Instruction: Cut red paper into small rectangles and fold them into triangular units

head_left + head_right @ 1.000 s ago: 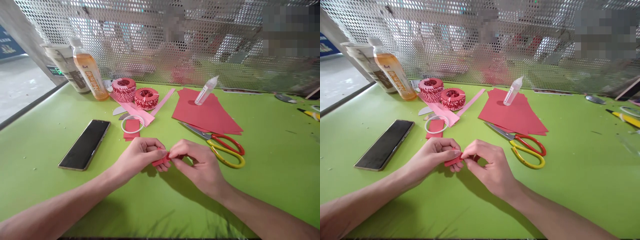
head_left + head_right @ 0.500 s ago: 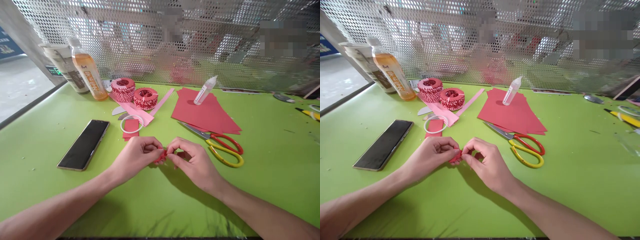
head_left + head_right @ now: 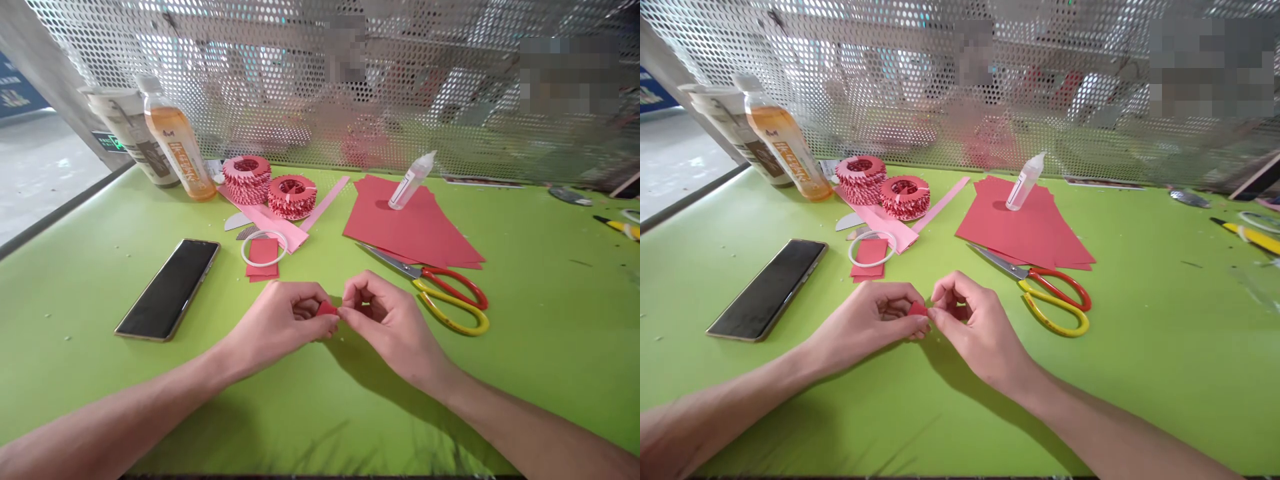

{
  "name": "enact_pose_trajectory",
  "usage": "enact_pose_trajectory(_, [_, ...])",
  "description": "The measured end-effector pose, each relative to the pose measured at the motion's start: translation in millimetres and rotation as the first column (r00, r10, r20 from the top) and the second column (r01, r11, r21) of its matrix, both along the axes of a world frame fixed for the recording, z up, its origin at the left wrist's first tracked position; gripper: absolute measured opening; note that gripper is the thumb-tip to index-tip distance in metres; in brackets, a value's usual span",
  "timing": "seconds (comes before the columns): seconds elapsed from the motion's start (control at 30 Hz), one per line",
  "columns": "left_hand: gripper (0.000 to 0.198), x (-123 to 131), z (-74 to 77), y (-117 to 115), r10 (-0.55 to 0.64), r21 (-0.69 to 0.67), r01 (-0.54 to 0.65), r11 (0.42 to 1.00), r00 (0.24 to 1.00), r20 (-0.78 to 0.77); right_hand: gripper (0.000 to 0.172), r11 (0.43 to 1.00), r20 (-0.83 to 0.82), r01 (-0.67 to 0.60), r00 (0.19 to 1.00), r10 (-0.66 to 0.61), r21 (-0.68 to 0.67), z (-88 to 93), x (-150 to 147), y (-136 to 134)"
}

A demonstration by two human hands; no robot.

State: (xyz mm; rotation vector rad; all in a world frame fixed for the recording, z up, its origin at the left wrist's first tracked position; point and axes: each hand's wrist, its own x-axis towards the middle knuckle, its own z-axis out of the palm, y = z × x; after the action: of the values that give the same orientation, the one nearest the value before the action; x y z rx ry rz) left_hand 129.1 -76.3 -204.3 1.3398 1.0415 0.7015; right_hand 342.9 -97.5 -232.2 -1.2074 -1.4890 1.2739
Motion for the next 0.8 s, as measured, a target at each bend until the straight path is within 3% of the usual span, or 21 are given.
enact_pose_trajectory(0.17, [0.011, -3.5, -2.8, 1.7, -0.095, 0.013, 0.094, 0.996, 0.992, 0.081, 0.025, 0.999, -0.037, -0.042, 0.998, 0.042, 0.002, -1.8, 0.4, 0.5])
enact_pose_trajectory(0.27, [0.002, -4.3, -1.8, 1.2, -0.097, 0.036, 0.093, 0.995, 0.988, 0.116, 0.018, 0.996, -0.031, -0.084, 0.996, 0.084, 0.002, -1.0, 0.2, -1.2])
enact_pose_trajectory(0.37, [0.019, -3.3, 0.0, -0.3, -0.091, 0.038, 0.086, 0.996, 0.982, 0.165, 0.018, 0.996, -0.067, -0.091, 0.994, 0.090, -0.017, 1.9, -0.4, -2.2])
enact_pose_trajectory(0.47, [0.022, -2.6, 1.6, -1.9, -0.112, 0.068, 0.102, 0.992, 0.979, 0.172, 0.028, 0.992, -0.128, -0.096, 0.988, 0.085, -0.082, 4.4, -1.1, -0.9])
enact_pose_trajectory(0.57, [0.022, -3.2, 2.5, -2.5, -0.114, 0.106, 0.095, 0.990, 0.975, 0.190, 0.032, 0.971, -0.151, -0.197, 0.973, 0.176, -0.137, 4.9, -1.4, 1.3])
enact_pose_trajectory(0.67, [0.021, -4.2, 2.2, -2.0, -0.117, 0.147, 0.094, 0.985, 0.981, 0.152, 0.047, 0.960, -0.081, -0.263, 0.963, 0.256, -0.094, 4.3, -0.8, 2.6])
enact_pose_trajectory(0.8, [0.024, -4.9, 0.6, -1.1, -0.051, 0.239, 0.040, 0.970, 0.998, 0.039, 0.065, 0.980, -0.014, -0.196, 0.981, 0.196, -0.038, 3.1, 1.0, 3.5])
